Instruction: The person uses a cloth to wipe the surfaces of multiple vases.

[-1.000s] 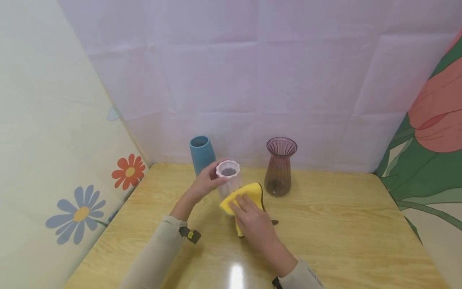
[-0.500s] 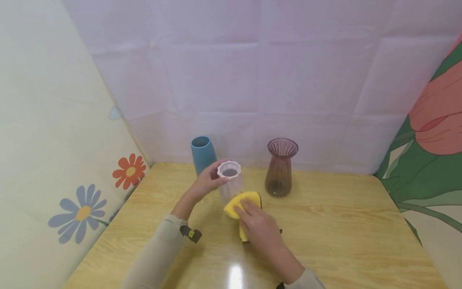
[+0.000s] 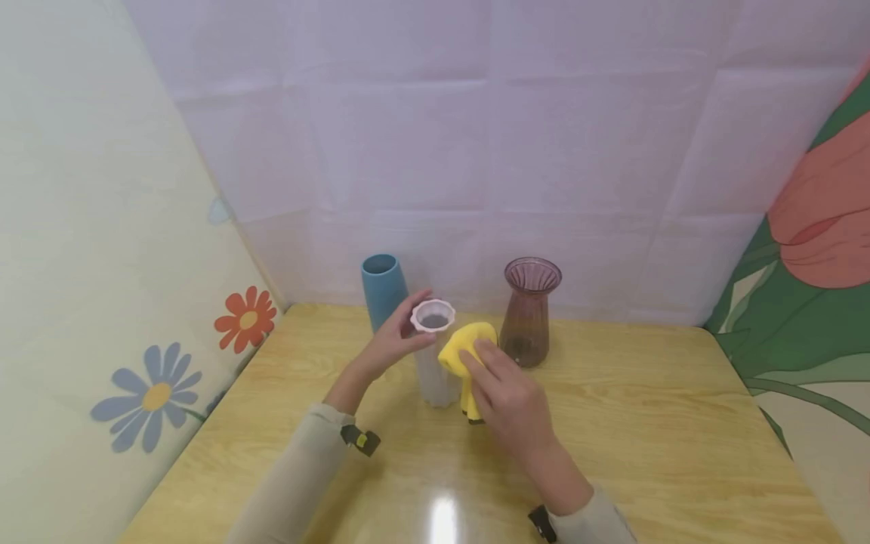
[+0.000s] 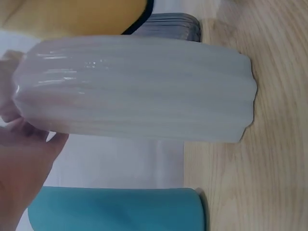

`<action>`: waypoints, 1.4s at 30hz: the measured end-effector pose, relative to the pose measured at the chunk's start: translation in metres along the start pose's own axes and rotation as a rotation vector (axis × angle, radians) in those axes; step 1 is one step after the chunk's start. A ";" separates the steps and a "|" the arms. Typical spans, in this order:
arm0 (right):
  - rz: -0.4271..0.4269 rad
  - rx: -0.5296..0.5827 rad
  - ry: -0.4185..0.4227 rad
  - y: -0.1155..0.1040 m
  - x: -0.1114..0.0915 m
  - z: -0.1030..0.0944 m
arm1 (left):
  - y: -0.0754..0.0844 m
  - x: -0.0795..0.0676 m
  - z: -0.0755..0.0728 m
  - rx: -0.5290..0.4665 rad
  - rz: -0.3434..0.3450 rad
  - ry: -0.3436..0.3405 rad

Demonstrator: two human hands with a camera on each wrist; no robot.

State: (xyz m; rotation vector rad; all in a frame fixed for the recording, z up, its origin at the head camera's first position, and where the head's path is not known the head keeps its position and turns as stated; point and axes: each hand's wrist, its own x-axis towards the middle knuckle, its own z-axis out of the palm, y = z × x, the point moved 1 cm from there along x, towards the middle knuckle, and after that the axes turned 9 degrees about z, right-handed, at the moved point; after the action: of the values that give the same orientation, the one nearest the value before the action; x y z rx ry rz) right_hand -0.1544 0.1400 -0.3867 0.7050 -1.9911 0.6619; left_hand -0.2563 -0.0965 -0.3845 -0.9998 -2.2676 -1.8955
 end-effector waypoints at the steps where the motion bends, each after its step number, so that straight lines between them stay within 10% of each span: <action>1: -0.002 -0.003 -0.001 0.001 0.002 0.000 | 0.000 0.000 0.001 0.026 0.004 0.015; 10: -0.034 0.009 -0.019 0.010 0.011 0.011 | -0.002 0.005 0.005 0.143 0.034 0.036; 42: -0.024 0.050 -0.089 0.004 -0.009 0.044 | -0.005 0.007 -0.002 0.094 0.100 -0.039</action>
State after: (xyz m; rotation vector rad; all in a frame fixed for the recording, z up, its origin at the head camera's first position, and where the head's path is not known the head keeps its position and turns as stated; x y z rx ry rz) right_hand -0.1779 0.1143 -0.4155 0.7993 -2.0502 0.6780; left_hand -0.2648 -0.0956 -0.3859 -1.1234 -2.2574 -1.7295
